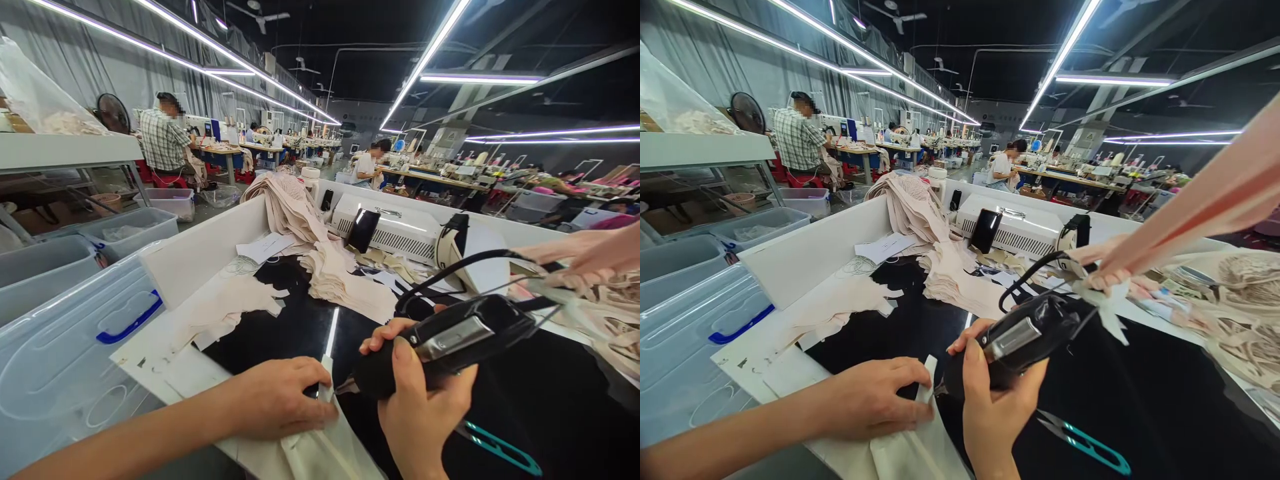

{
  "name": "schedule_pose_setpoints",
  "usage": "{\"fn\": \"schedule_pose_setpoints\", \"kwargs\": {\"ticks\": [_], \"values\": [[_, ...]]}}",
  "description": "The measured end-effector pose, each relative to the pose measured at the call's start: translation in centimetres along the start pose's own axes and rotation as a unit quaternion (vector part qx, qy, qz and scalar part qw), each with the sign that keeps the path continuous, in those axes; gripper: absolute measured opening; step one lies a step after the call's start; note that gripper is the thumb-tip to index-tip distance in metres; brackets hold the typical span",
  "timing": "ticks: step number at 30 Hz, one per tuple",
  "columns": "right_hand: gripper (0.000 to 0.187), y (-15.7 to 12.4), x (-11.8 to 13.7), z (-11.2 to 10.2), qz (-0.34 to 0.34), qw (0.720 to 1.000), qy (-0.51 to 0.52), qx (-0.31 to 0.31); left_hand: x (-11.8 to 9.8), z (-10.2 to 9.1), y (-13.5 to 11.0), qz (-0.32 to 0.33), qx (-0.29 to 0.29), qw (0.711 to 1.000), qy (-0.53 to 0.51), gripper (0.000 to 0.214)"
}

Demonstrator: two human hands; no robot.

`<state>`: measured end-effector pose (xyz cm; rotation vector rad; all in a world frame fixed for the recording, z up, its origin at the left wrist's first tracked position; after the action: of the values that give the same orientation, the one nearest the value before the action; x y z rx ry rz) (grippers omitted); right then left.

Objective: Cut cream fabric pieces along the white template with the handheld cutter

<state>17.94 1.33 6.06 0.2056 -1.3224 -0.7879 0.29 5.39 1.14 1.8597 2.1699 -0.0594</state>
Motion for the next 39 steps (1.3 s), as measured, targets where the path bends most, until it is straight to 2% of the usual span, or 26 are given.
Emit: {"fn": "schedule_pose_setpoints", "kwargs": {"ticks": [3, 6, 9, 12, 15, 19, 22, 24, 26, 28, 31, 33, 35, 37, 39], "values": [[0.028, 0.2, 0.1, -0.2, -0.004, 1.000, -0.002, 0.010, 0.0, -0.3, -0.2, -0.010, 0.008, 1.000, -0.007, 0.018], [0.030, 0.6, 0.6, -0.9, -0.012, 1.000, -0.021, 0.011, -0.3, -0.5, 0.0, -0.051, 0.023, 0.998, -0.033, 0.020], [0.033, 1.1, 1.3, -2.3, -0.020, 0.998, -0.065, 0.016, -1.0, -0.3, 0.9, -0.127, 0.026, 0.990, -0.053, 0.020], [0.038, 1.5, 1.9, -4.2, -0.004, 0.990, -0.137, 0.021, -1.9, 0.5, 2.0, -0.180, 0.012, 0.983, -0.019, 0.021], [0.051, 1.7, 1.9, -6.3, 0.055, 0.975, -0.213, 0.029, -2.3, 1.6, 2.7, -0.167, -0.015, 0.986, 0.024, 0.031], [0.072, 1.5, 1.0, -9.9, 0.135, 0.943, -0.294, 0.078, -1.5, 2.8, 2.9, -0.111, -0.063, 0.989, 0.069, 0.023], [0.081, 0.6, -0.1, -13.4, 0.169, 0.902, -0.372, 0.138, -0.7, 3.1, 2.9, -0.072, -0.063, 0.991, 0.090, 0.021], [0.077, -0.3, -0.7, -16.0, 0.186, 0.868, -0.429, 0.168, -0.6, 2.9, 2.9, -0.074, -0.046, 0.993, 0.082, 0.022], [0.071, -1.1, -1.2, -18.7, 0.183, 0.825, -0.494, 0.202, -0.8, 2.3, 2.9, -0.112, -0.016, 0.993, 0.043, 0.021], [0.064, -1.8, -1.4, -21.0, 0.149, 0.785, -0.546, 0.250, -1.3, 1.3, 3.0, -0.167, 0.021, 0.985, -0.029, 0.019], [0.048, -2.4, -1.8, -22.9, 0.093, 0.740, -0.590, 0.310, -2.1, -0.1, 3.2, -0.239, 0.051, 0.954, -0.174, 0.018], [0.037, -2.5, -2.1, -23.2, 0.054, 0.733, -0.600, 0.316, -2.6, -0.7, 3.4, -0.282, 0.061, 0.921, -0.263, 0.010], [0.037, -2.6, -2.2, -22.9, 0.029, 0.738, -0.601, 0.305, -2.9, -1.0, 3.6, -0.316, 0.072, 0.891, -0.317, 0.013], [0.037, -2.8, -1.9, -22.4, 0.026, 0.743, -0.598, 0.298, -3.1, -1.2, 3.6, -0.336, 0.079, 0.880, -0.326, 0.019], [0.029, -3.2, -1.1, -22.1, 0.031, 0.750, -0.590, 0.297, -3.1, -1.4, 3.7, -0.344, 0.087, 0.883, -0.308, 0.018]]}}
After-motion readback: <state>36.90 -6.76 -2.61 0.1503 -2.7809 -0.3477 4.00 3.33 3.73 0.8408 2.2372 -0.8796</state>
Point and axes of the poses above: each hand's wrist, its own y-axis towards the middle knuckle, its own z-axis out of the palm, x = y × z, the point moved 1 cm from there along y, towards the middle knuckle, and after that the axes turned 13 degrees about x, right-handed, at the moved point
